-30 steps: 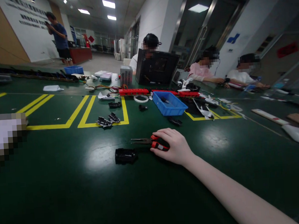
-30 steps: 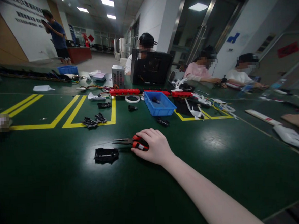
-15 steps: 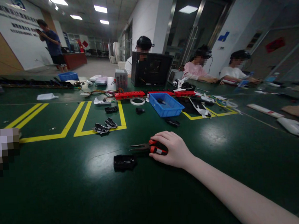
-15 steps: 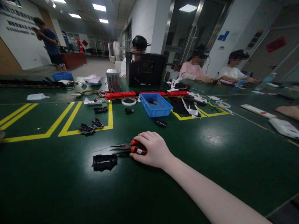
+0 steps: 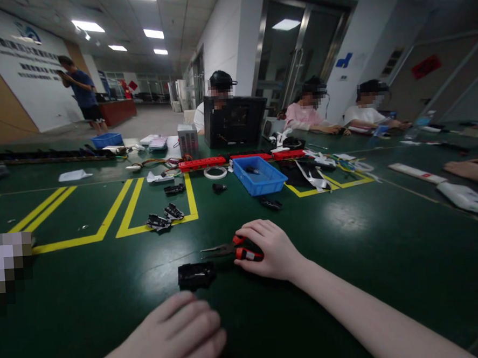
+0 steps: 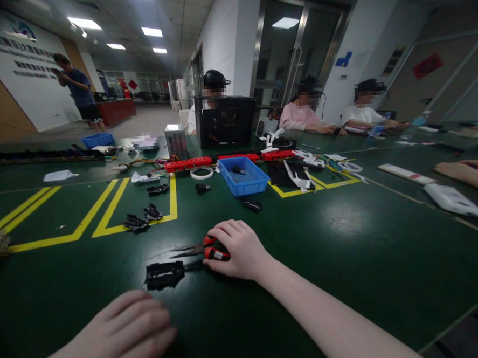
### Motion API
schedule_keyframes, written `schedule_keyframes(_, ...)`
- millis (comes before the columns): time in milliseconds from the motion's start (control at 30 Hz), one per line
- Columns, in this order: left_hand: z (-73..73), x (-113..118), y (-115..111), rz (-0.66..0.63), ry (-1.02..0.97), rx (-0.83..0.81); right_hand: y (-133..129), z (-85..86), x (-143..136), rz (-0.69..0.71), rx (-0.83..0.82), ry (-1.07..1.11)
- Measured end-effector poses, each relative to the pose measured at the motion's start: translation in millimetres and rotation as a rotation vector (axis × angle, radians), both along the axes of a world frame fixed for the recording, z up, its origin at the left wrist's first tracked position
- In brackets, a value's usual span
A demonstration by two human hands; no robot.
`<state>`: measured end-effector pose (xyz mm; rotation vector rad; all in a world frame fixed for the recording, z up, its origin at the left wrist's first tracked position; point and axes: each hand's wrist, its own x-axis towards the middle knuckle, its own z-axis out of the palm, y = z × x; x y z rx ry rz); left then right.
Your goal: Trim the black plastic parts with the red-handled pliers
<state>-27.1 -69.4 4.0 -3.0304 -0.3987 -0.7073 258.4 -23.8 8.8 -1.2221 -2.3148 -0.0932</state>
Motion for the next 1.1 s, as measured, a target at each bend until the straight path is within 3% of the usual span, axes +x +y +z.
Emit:
schedule_keyframes(133,3.0,12.6,25.3,0.252,0.002,-0.2,-0.1,1.6,-0.7,-0.012,-0.044,0.041)
schedule_keyframes(300,-5.1,10.3,33.4,0.346,-0.05,-0.307,2.2,1.5,-0.8,0.006,-0.083,0.06)
schedule_keyframes(633,-15.1,5.0,37.1,0.386,-0.101,-0.444,1.1,5.5,0.6,-0.035,-0.147,0.11)
schedule_keyframes(833,-6.9,5.5,39.4,0.351,-0.072,-0.535,2.4,5.7,1.5,-0.016,-0.151,0.107)
schedule_keyframes(1100,-1.9,5.7,36.2,0.402,-0.079,-0.566,3.6,1.3,-0.4,0.036,-0.078,0.042)
